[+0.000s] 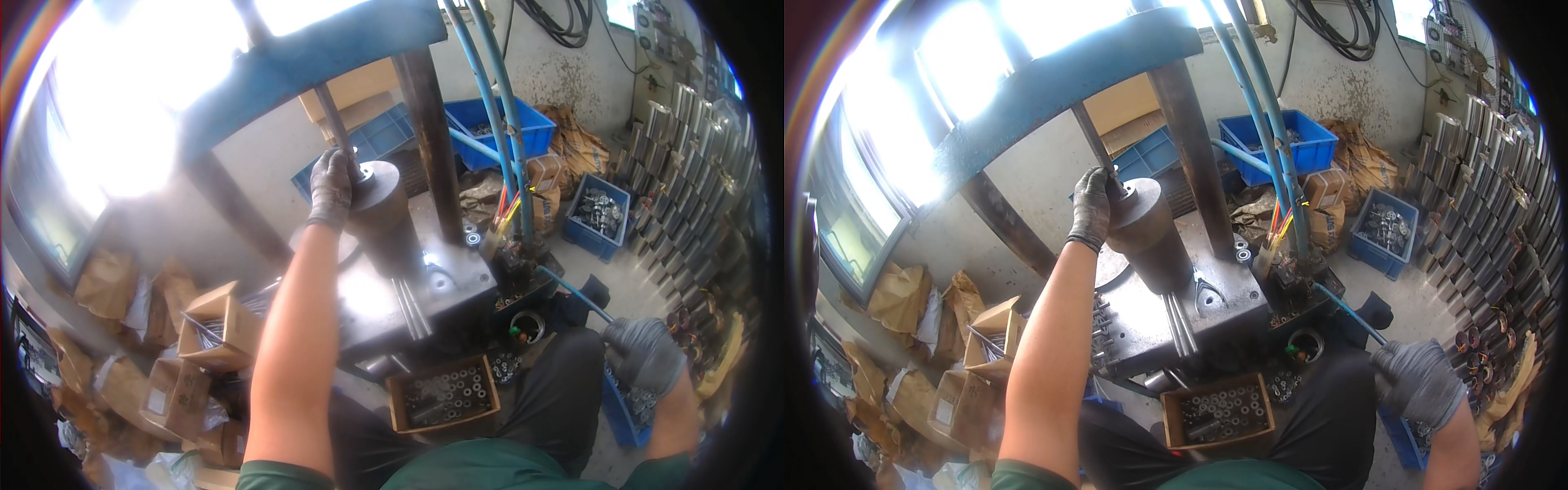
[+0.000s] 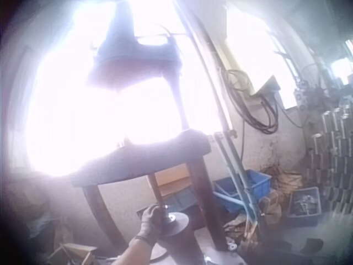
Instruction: Manually assembling metal components using a mechanical press machine.
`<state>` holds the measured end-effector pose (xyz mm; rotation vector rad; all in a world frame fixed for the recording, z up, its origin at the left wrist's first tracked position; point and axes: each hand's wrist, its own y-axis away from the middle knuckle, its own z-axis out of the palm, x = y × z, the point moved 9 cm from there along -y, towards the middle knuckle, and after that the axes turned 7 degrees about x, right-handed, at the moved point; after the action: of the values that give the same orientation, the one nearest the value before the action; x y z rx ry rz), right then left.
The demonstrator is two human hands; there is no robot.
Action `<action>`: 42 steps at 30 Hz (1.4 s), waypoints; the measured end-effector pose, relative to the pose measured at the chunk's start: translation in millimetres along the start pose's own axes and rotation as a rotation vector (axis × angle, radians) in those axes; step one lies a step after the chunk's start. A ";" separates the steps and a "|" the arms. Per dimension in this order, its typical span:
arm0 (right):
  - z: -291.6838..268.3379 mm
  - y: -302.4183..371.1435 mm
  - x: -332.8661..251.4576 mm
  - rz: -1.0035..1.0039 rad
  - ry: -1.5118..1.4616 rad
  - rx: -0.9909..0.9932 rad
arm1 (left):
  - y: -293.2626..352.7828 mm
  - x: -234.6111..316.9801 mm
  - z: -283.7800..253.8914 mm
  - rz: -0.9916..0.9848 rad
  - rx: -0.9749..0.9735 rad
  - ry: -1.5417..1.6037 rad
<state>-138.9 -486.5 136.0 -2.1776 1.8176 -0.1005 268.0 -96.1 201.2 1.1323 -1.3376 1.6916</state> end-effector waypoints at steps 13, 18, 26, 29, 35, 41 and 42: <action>-57.8 -41.8 -13.7 -0.093 0.134 0.478 | 1.3 -0.9 9.6 0.043 -0.064 0.046; -103.0 -126.9 3.4 -0.161 0.105 0.828 | 4.4 -1.5 7.3 0.041 -0.145 0.111; -99.4 -222.4 27.0 -0.017 0.177 0.679 | 13.0 3.4 17.8 0.019 -0.206 0.179; -95.4 -227.4 31.8 0.022 0.175 0.607 | 25.1 13.3 15.2 0.054 -0.237 0.095; -95.3 -218.7 29.0 0.004 0.197 0.606 | 99.1 55.6 25.4 0.653 -0.295 -0.305; -95.4 -204.0 29.4 0.069 0.164 0.510 | 242.7 -18.1 43.2 0.291 -0.338 0.140; -99.1 -200.1 24.8 0.042 0.149 0.551 | 271.5 -62.0 45.7 -0.224 -0.334 0.451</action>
<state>31.8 -498.3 281.6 -1.7760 1.6538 -0.6842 56.9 -203.1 47.4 0.6328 -1.1048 1.3893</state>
